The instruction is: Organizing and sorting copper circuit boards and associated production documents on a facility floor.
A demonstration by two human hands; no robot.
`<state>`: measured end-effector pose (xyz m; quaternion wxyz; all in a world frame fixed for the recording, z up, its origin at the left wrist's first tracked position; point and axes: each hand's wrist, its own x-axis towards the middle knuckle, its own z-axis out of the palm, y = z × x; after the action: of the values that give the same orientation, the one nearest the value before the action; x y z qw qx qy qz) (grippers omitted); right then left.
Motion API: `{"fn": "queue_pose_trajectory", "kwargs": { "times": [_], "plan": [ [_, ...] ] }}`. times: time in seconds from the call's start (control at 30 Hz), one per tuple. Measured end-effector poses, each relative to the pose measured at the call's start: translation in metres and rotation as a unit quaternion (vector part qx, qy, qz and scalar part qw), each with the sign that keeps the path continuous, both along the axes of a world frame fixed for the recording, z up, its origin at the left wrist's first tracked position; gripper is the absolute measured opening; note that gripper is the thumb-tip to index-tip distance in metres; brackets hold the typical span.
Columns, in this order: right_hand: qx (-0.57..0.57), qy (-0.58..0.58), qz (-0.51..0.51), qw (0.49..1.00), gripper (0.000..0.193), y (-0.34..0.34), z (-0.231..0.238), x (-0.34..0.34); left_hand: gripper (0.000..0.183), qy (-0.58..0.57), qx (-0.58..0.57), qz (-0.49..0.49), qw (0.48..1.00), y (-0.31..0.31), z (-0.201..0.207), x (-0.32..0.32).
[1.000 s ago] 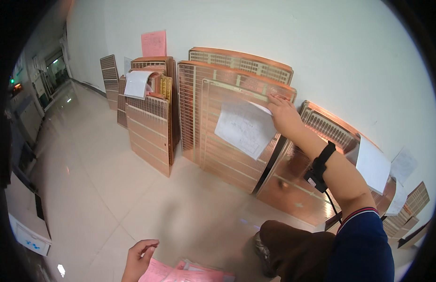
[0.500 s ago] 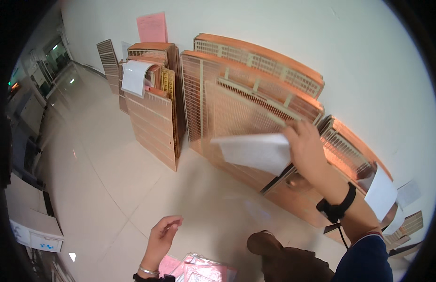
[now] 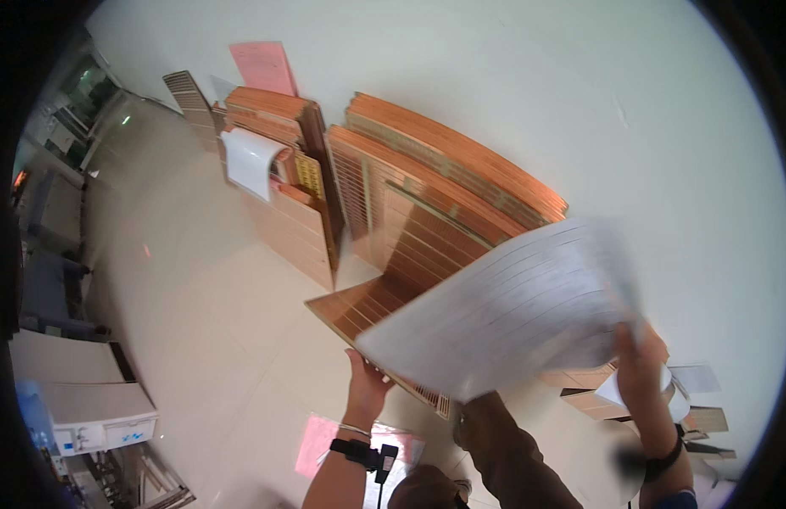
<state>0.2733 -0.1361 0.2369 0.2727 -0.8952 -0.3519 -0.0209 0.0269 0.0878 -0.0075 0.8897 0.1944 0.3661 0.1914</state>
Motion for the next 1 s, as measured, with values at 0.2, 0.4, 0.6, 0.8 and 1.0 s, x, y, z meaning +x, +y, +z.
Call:
{"fn": "queue_pose_trajectory", "kwargs": {
  "times": [0.2,0.4,0.6,0.8,1.0],
  "plan": [
    [-0.081,0.096,-0.027,0.992,0.025,0.025,-0.044,0.043,0.057,0.120,0.017,0.050,0.991,-0.008,0.010,-0.004],
    [-0.026,0.099,0.164,0.981,0.034,0.104,-0.049,0.002,0.060,0.114,0.047,0.055,0.991,0.000,0.038,0.050],
    [-0.035,0.123,0.225,0.966,0.049,0.133,-0.073,-0.009,0.059,0.051,0.079,-0.002,0.996,0.002,0.058,0.128],
    [-0.087,0.130,0.286,0.945,0.051,0.143,-0.103,0.012,0.054,0.037,0.035,-0.026,0.998,-0.012,0.055,0.123],
    [-0.181,0.144,0.352,0.907,0.044,0.148,-0.099,0.017,0.046,0.191,-0.048,0.000,0.980,-0.094,0.024,-0.031]
  ]
}}
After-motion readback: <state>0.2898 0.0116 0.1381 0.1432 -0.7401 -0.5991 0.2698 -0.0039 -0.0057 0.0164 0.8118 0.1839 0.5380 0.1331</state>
